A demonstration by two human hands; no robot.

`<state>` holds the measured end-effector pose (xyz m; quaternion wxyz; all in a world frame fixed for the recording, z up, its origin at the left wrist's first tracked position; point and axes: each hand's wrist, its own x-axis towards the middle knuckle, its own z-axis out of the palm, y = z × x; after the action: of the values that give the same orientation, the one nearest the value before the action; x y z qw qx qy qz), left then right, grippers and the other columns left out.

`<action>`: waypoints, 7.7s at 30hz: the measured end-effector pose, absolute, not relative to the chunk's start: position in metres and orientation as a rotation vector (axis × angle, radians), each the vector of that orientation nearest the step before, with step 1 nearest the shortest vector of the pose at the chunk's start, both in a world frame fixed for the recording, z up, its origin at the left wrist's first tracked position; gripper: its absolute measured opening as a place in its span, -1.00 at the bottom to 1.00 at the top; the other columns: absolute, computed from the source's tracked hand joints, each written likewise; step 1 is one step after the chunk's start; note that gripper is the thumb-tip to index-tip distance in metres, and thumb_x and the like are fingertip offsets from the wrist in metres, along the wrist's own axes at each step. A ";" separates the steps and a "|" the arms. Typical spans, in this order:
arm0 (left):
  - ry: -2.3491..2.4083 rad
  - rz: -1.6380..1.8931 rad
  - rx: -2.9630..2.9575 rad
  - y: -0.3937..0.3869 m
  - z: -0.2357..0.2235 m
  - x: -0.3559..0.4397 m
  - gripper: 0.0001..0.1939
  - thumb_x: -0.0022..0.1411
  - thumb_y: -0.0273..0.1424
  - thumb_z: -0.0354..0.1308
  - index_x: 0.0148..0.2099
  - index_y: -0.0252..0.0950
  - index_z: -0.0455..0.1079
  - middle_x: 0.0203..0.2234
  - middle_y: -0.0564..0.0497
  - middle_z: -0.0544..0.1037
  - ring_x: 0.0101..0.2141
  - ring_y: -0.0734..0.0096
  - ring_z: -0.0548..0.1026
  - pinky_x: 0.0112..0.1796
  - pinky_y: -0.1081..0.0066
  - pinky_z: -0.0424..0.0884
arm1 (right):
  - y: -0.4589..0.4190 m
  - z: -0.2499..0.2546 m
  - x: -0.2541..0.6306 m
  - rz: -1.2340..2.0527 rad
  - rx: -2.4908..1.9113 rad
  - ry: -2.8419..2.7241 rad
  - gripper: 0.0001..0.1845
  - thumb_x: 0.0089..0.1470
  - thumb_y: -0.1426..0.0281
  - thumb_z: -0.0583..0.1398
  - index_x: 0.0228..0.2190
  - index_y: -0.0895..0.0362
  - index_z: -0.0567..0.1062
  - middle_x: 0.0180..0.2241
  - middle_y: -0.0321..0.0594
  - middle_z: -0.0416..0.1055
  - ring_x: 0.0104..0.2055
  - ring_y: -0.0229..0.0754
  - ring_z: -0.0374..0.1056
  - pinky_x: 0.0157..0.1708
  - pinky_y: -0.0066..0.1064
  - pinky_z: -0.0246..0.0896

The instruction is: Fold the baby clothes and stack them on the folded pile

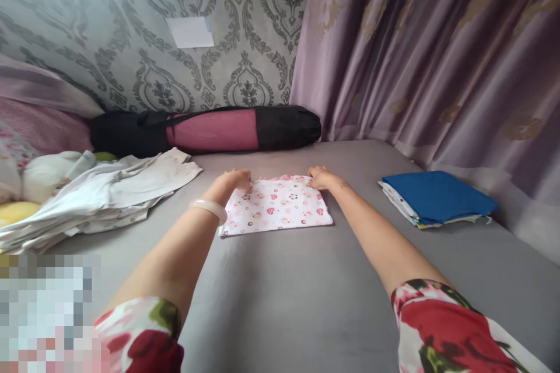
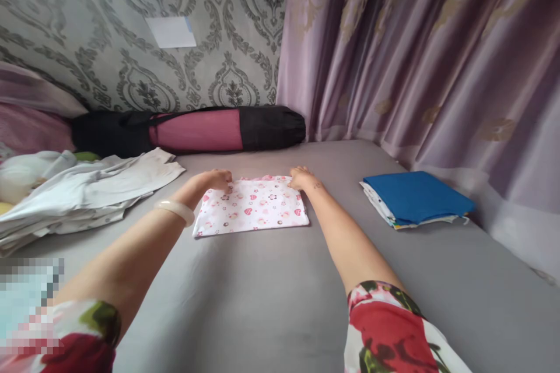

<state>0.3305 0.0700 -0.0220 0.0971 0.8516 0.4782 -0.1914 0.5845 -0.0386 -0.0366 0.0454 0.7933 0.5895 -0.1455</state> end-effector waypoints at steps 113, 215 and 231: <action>1.331 0.270 2.791 -0.104 -0.089 0.328 -0.50 0.43 -0.33 -0.28 0.29 -0.32 0.18 0.30 -0.17 0.24 0.29 0.07 0.16 0.24 -0.02 0.04 | -0.155 -0.078 0.458 -0.204 2.360 2.346 -0.41 0.30 0.35 -0.15 0.29 0.24 0.17 0.36 -0.08 0.03 0.39 -0.03 -0.10 0.34 -0.06 -0.31; 1.509 0.920 2.374 -0.130 -0.081 0.266 -0.56 0.33 -0.46 -0.22 0.20 -0.38 0.22 0.14 -0.26 0.41 0.23 0.17 0.28 0.20 0.13 0.21 | -0.192 -0.076 0.399 -0.153 2.370 2.400 -0.38 0.35 0.24 -0.15 0.32 0.25 0.11 0.39 -0.02 -0.11 0.43 -0.03 -0.24 0.37 -0.08 -0.41; 1.721 1.217 1.649 -0.104 -0.087 0.226 -0.64 0.18 -0.48 -0.09 0.00 -0.32 0.35 -0.06 -0.18 0.54 -0.02 0.25 0.51 0.01 0.25 0.44 | -0.189 -0.071 0.392 -0.206 2.373 2.348 -0.39 0.34 0.26 -0.13 0.30 0.29 0.15 0.38 0.05 -0.05 0.42 0.03 -0.18 0.36 -0.03 -0.37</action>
<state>0.2256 -0.1044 -0.0869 0.2305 0.5995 0.6257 0.4426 0.3920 -0.1889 -0.0712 -0.1013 0.7057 0.6985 -0.0613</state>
